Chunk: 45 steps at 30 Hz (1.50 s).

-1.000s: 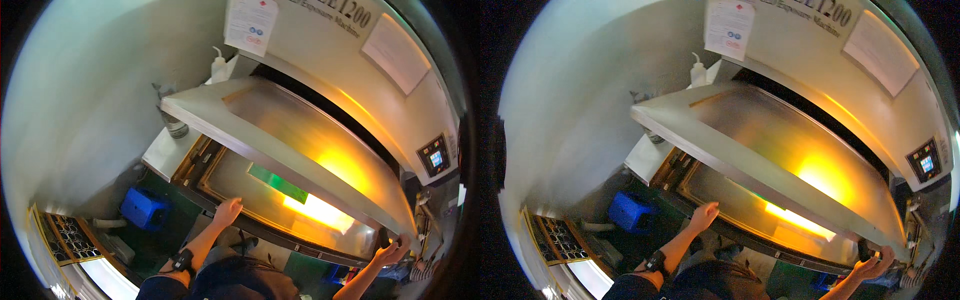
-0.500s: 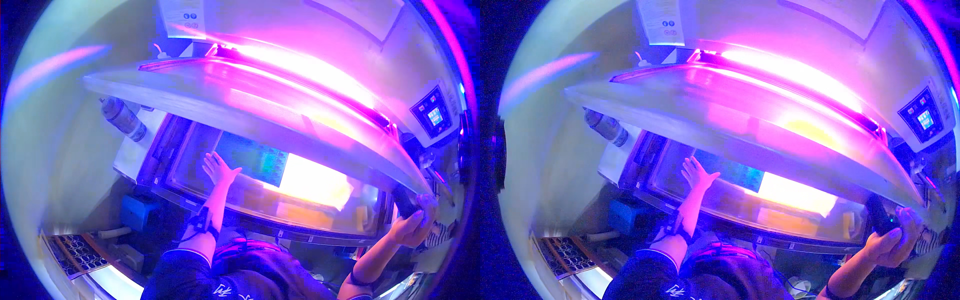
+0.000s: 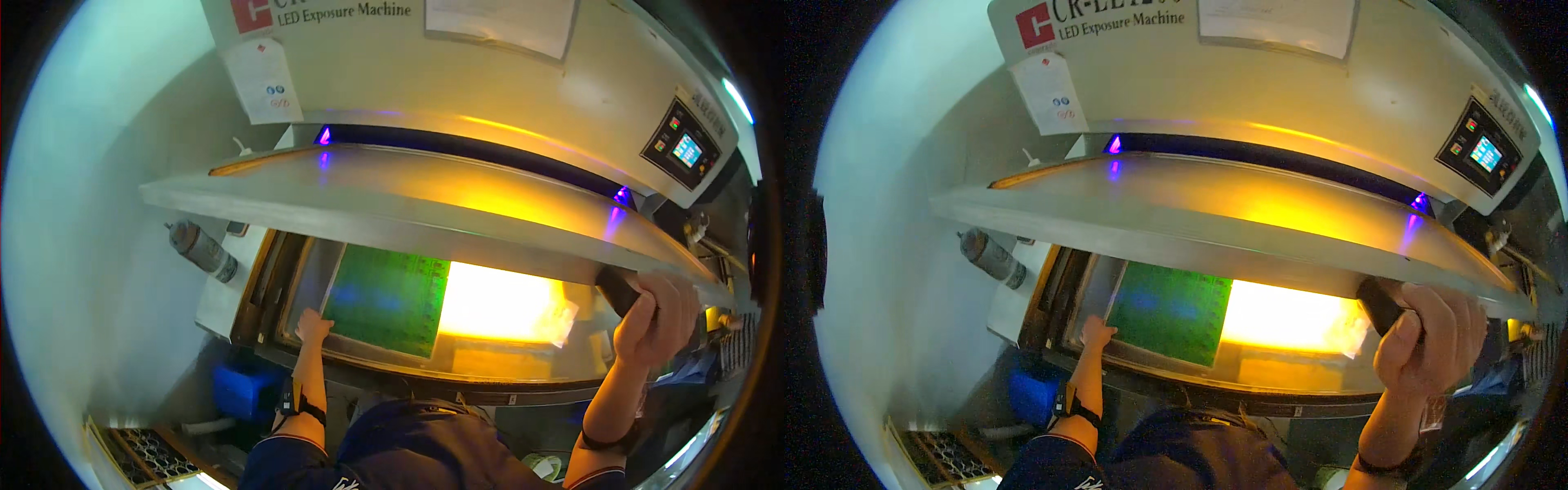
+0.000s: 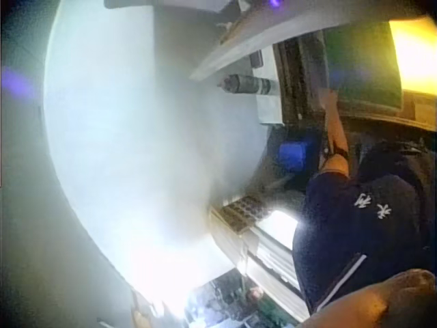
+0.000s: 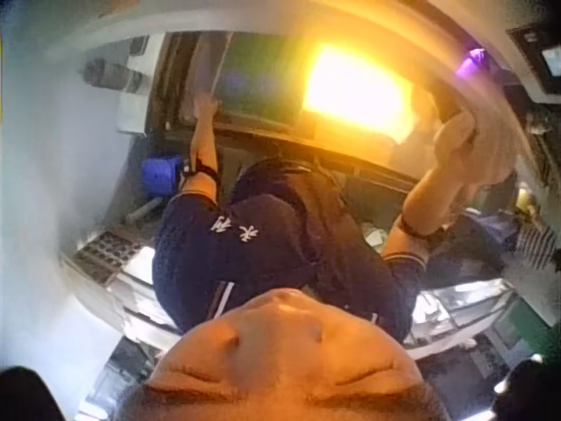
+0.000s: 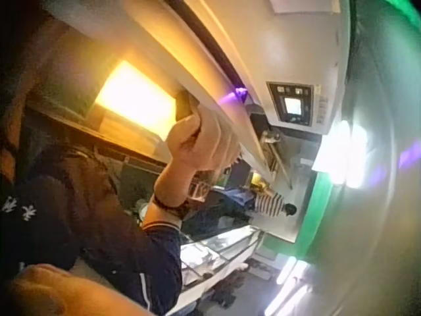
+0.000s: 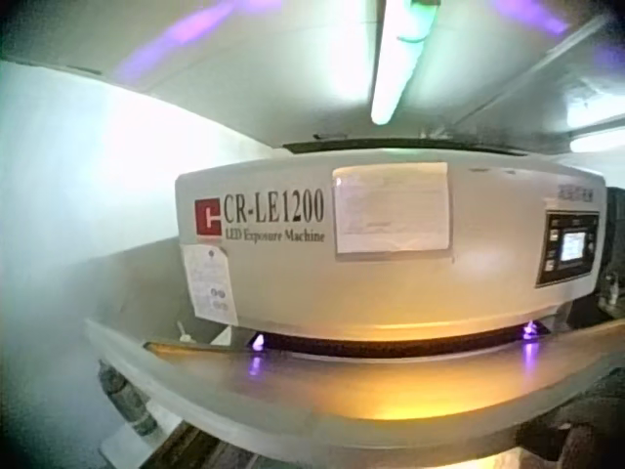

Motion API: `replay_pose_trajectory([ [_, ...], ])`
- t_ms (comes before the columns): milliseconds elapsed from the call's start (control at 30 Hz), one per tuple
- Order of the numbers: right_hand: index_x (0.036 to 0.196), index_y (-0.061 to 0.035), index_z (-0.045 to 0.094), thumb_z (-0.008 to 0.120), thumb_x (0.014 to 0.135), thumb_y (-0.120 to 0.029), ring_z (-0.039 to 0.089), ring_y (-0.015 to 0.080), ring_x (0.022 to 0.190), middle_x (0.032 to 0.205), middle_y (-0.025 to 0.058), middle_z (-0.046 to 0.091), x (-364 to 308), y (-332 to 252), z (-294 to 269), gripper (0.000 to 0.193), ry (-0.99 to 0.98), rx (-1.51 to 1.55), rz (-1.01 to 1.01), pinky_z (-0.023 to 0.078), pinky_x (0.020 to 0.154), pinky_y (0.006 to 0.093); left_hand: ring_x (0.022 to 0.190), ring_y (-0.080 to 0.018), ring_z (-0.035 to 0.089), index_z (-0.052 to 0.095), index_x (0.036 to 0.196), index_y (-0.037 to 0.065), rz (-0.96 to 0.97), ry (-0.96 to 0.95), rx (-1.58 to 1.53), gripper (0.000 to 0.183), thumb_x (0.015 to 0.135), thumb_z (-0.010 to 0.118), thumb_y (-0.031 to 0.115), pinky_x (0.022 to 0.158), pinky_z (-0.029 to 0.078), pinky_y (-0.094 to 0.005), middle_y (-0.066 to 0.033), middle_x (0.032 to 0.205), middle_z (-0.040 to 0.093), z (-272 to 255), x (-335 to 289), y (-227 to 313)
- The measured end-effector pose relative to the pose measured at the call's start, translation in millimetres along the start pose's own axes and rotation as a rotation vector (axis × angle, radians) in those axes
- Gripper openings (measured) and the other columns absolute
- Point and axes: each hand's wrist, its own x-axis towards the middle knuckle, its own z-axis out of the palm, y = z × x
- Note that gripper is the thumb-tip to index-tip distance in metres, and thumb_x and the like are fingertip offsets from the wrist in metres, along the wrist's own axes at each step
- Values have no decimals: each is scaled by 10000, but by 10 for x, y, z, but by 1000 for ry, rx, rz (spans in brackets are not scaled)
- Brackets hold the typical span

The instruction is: Operating an LED exposure machine to process green PCB boards in a workshop.

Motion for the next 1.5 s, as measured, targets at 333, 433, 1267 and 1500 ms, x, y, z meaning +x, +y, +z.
replay_pose_trajectory([
  [333, 795, -41, 629, 557, 875, -178, 593, 277, 597, 704, 108, 629, 50, -72, 53, 174, 89, 20, 65, 441, 582, 383, 943, -306, 685, 749, 996, 109, 150, -42, -123, 235, 776, 768, 192, 815, 544, -462, -123, 1071, 710, 206, 458, -288],
  [433, 814, -30, 637, 562, 850, -171, 614, 309, 676, 784, 129, 655, -16, -102, -16, 164, 40, -18, 129, 454, 626, 391, 813, -254, 686, 711, 1000, 80, 222, -221, -370, 240, 787, 767, 176, 688, 563, -415, -112, 937, 702, 169, 586, -391],
  [1267, 1127, -45, 673, 559, 960, -448, 596, 151, 884, 990, 30, 659, -3129, -4272, -1609, 450, 100, 657, 2447, 479, 778, 340, 923, -170, 646, 629, 1165, -45, 949, -1234, -164, 408, 783, 724, 64, 831, 523, -351, -68, 1013, 683, -1068, -1710, -283],
  [1500, 948, 21, 692, 625, 938, -343, 583, 117, 708, 767, 62, 657, -2969, -5566, -2880, 370, 503, -200, 2308, 470, 666, 319, 880, -251, 635, 614, 1193, -31, 1476, -1424, 96, 347, 898, 559, 143, 771, 531, -353, -117, 938, 668, -223, -2940, -370],
])
